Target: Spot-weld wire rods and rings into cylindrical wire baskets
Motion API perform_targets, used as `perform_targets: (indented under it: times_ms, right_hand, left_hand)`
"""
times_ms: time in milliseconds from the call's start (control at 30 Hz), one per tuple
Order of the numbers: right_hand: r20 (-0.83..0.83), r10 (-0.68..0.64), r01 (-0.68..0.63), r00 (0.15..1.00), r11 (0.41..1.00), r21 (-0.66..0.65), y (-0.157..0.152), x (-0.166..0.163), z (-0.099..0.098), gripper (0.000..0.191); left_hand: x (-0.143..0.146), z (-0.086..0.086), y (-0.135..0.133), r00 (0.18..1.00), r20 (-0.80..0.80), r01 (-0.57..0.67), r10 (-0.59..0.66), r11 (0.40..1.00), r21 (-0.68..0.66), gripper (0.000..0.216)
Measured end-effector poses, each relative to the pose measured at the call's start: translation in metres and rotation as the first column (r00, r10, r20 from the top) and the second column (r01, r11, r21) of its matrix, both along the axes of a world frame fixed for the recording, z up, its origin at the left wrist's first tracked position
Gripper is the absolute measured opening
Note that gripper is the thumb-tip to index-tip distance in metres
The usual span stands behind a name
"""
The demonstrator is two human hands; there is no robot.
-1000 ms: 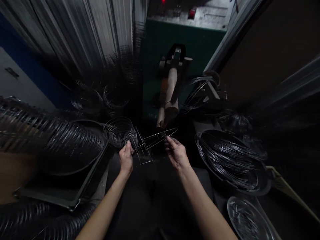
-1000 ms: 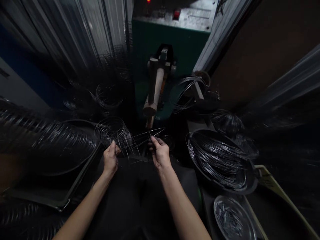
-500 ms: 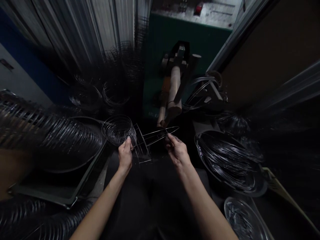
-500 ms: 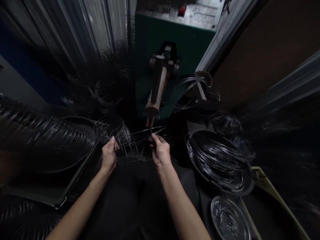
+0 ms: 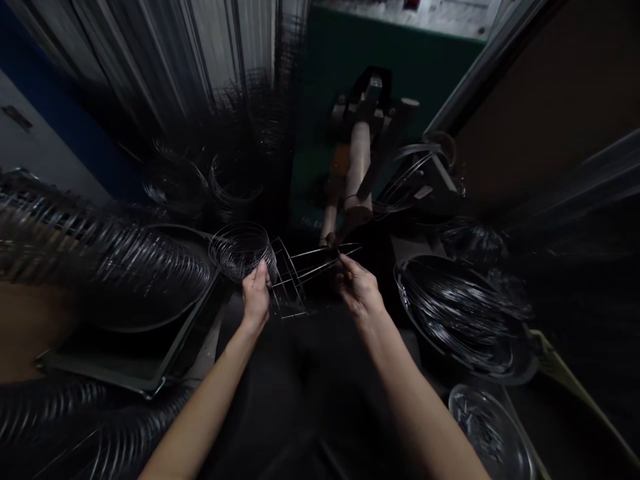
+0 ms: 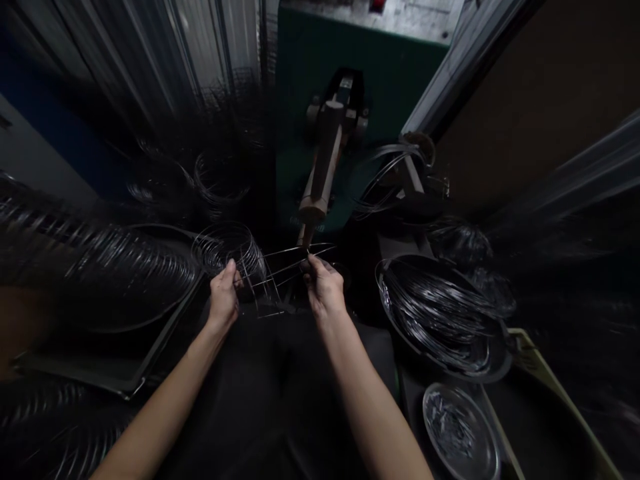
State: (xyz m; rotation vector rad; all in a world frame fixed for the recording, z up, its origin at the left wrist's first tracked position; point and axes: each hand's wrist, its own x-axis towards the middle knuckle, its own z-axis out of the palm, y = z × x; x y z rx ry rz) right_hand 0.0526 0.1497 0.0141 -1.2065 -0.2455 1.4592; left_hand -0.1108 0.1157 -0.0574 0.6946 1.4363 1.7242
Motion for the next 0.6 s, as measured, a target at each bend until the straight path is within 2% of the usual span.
perform_targets:
  times_ms: [200,333,433,600]
  right_hand:
    - [-0.027,0.002,-0.002,1.0,1.0,0.017,-0.012,0.003,-0.001,0.01]
    - [-0.041,0.007,-0.006,0.999,1.0,0.025,-0.026,0.014,-0.01,0.019]
    - [0.031,0.015,-0.016,0.999,1.0,0.017,-0.031,0.023,-0.017,0.021]
    - [0.049,0.0,-0.001,0.999,1.0,0.022,-0.034,0.032,-0.02,0.023]
  left_hand:
    - [0.004,0.006,-0.001,0.989,0.148,0.008,-0.01,1.0,0.011,0.05]
    - [0.006,0.006,0.001,0.985,0.174,-0.012,0.007,0.999,0.029,0.052]
    - [0.004,0.007,0.005,0.982,0.187,-0.031,0.023,0.999,0.042,0.052]
    - [0.001,0.005,0.011,0.981,0.191,-0.045,0.04,0.999,0.022,0.053]
